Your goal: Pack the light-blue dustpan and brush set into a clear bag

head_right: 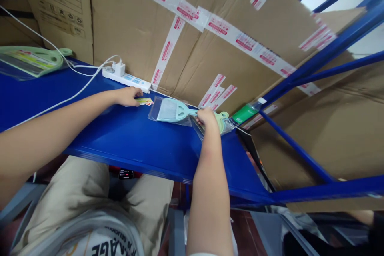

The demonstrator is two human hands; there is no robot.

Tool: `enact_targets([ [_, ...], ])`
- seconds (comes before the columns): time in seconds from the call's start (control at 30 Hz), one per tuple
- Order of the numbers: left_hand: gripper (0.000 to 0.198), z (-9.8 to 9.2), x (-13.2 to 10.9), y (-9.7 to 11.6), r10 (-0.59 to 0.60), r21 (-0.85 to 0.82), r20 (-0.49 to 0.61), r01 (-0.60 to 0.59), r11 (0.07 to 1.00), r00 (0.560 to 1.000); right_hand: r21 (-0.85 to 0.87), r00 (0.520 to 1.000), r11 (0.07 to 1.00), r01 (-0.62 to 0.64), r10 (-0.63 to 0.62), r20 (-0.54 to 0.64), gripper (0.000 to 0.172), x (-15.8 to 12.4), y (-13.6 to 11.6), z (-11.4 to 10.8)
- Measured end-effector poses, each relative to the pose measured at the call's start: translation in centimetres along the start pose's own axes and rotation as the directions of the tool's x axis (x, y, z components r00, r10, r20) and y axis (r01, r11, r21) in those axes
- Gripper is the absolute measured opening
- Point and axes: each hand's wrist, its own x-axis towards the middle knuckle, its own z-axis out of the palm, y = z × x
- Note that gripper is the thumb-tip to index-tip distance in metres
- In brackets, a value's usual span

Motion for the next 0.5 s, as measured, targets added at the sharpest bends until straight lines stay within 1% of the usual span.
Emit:
enact_targets([
  [0.1,0.049,-0.2,0.1,-0.2,-0.020,0.020,0.014,0.020,1.000,1.000,-0.015,1.000,1.000,0.011,-0.011,0.007,0.036,-0.1,-0.1,0.1],
  [0.23,0.049,-0.7,0.3,-0.4,-0.046,0.014,0.031,0.046,0.999,0.998,-0.120,0.999,0.992,0.024,-0.021,0.026,0.038,-0.9,-0.4,0.0],
  [0.3,0.044,-1.0,0.7,-0.7,-0.084,0.028,0.029,0.083,0.996,0.996,-0.206,0.998,0.978,0.027,-0.015,0.058,0.040,-1.4,-0.6,0.0],
  [0.33,0.040,-1.1,0.9,-0.8,-0.121,0.050,0.029,0.119,0.992,0.992,-0.255,0.997,0.966,0.032,-0.013,0.076,0.041,-1.6,-0.7,0.0],
  [0.43,0.030,-1.3,1.8,-1.5,-0.229,0.148,0.079,0.216,0.965,0.970,-0.380,0.994,0.924,0.045,-0.003,0.111,0.042,-2.0,-0.9,-0.1],
  [0.5,0.026,-1.3,2.3,-1.9,-0.220,0.219,0.132,0.188,0.957,0.967,-0.456,0.993,0.888,0.055,-0.003,0.115,0.038,-2.1,-1.0,-0.2],
])
